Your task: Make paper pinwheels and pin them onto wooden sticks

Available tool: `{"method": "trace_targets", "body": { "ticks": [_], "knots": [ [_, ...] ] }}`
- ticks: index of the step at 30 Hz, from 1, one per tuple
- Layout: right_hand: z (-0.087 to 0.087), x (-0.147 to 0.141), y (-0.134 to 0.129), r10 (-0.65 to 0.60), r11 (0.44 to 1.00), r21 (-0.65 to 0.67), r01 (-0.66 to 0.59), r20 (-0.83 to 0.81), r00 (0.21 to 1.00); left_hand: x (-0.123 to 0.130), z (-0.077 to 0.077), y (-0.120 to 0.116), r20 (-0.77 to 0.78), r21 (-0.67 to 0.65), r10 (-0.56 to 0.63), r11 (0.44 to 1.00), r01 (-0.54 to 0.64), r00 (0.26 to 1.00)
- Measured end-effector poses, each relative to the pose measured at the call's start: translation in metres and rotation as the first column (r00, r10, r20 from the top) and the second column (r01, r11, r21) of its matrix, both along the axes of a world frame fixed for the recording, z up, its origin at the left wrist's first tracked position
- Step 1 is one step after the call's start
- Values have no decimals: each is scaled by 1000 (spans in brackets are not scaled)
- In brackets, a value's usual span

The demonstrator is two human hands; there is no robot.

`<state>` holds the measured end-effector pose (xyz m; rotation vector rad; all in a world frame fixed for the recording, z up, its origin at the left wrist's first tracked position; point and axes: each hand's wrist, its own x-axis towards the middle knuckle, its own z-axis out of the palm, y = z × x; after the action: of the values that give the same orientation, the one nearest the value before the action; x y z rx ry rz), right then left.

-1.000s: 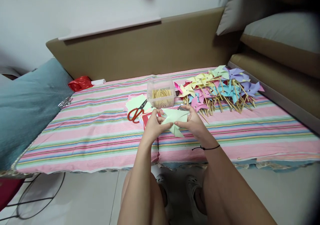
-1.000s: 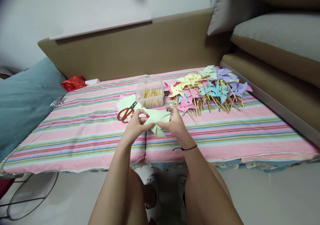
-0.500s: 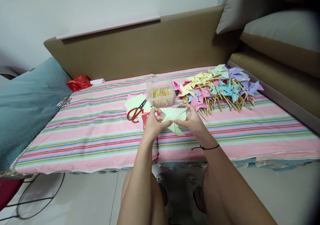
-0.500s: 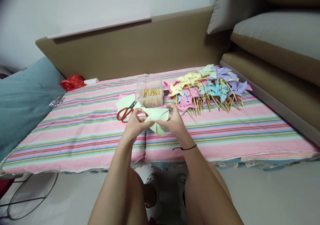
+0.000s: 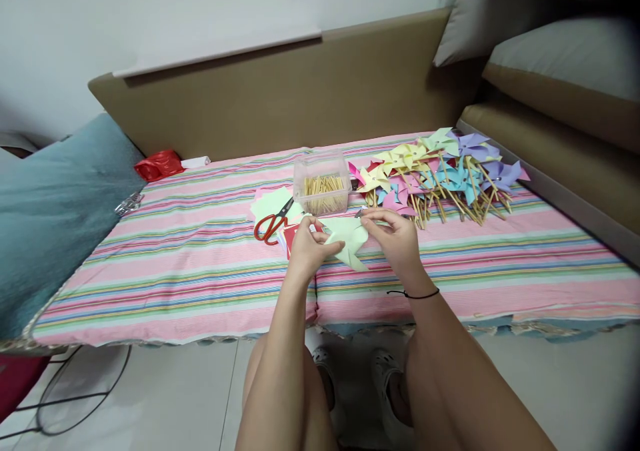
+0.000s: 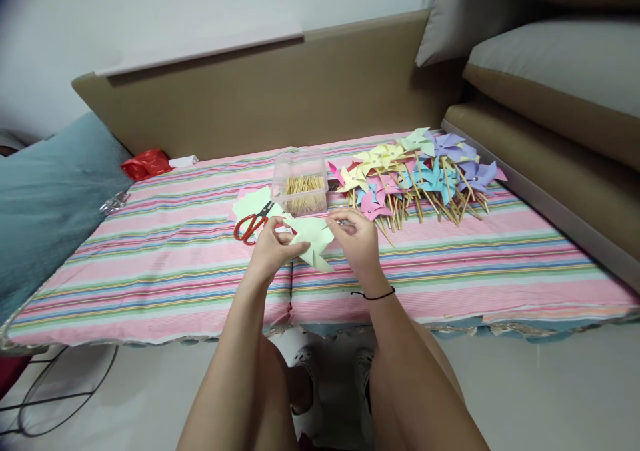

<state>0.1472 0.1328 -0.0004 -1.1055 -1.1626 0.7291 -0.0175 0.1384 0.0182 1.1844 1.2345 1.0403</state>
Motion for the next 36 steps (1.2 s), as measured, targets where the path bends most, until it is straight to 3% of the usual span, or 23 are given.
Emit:
{"method": "trace_targets", "body": {
  "ticks": [6, 14, 28, 36],
  "knots": [
    [6, -2, -5, -244, 954, 240, 180, 270, 931, 1, -2, 2, -57, 85, 80, 994, -75, 995],
    [5, -18, -8, -208, 925, 380, 18, 466, 860, 9, -1, 1, 50, 124, 185, 974, -190, 982],
    [1, -20, -9, -355, 883, 461, 83, 543, 761, 11, 0, 0, 95, 114, 158, 979, -168, 983],
    [2, -22, -11, -307, 899, 436, 44, 557, 772, 9, -1, 2, 140, 132, 174, 972, -193, 975]
  ]
}}
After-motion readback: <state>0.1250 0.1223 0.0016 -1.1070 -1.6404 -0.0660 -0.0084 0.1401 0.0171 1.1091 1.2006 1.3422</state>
